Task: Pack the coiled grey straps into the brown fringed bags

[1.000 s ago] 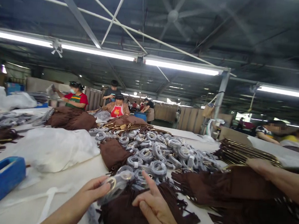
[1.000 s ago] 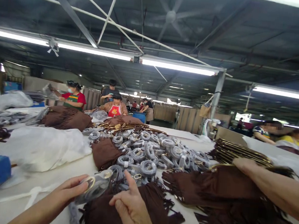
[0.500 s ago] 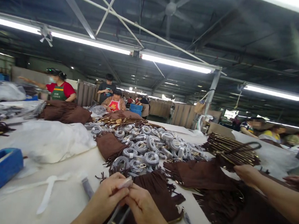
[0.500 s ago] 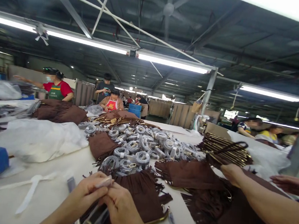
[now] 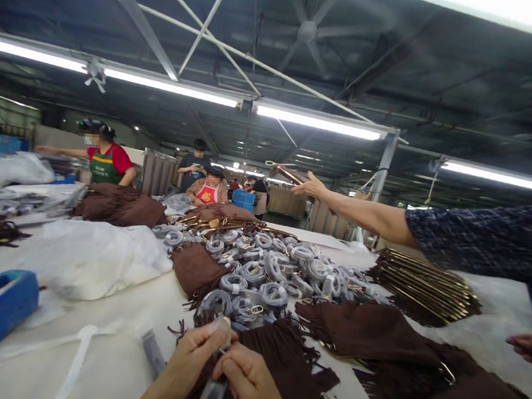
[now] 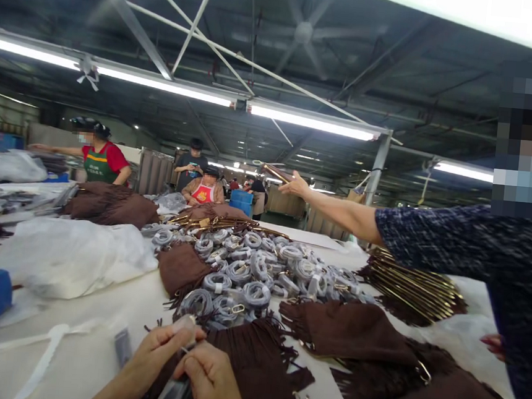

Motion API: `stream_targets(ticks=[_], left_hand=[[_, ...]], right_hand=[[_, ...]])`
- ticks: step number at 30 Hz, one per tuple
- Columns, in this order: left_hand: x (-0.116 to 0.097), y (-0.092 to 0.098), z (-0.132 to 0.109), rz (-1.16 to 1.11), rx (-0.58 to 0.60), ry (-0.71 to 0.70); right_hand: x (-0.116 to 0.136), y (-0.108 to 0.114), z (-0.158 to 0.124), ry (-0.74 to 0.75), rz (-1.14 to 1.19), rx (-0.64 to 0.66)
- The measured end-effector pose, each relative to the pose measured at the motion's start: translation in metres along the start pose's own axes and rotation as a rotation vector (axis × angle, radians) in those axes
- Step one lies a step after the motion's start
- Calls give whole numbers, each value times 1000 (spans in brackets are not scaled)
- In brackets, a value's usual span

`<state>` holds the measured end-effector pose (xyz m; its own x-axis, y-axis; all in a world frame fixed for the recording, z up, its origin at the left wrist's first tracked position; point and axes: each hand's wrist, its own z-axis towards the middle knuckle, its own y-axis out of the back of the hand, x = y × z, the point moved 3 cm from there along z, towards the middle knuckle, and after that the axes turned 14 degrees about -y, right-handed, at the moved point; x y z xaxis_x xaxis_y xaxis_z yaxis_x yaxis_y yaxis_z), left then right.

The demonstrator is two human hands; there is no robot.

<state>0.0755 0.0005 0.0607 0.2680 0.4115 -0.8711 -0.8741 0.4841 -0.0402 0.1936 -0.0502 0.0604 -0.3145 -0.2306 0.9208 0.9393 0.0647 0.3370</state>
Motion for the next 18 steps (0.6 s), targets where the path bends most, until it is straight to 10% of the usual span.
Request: stream_targets(ticks=[9, 14, 18], left_hand=[[21, -5, -10, 61, 40, -33], [13, -7, -10, 302, 55, -39], [12, -12, -9, 407, 105, -105]], right_hand=[[-2, 9, 1, -137, -26, 91], [31, 47, -2, 36, -279, -342], [54, 43, 4, 116, -500, -264]])
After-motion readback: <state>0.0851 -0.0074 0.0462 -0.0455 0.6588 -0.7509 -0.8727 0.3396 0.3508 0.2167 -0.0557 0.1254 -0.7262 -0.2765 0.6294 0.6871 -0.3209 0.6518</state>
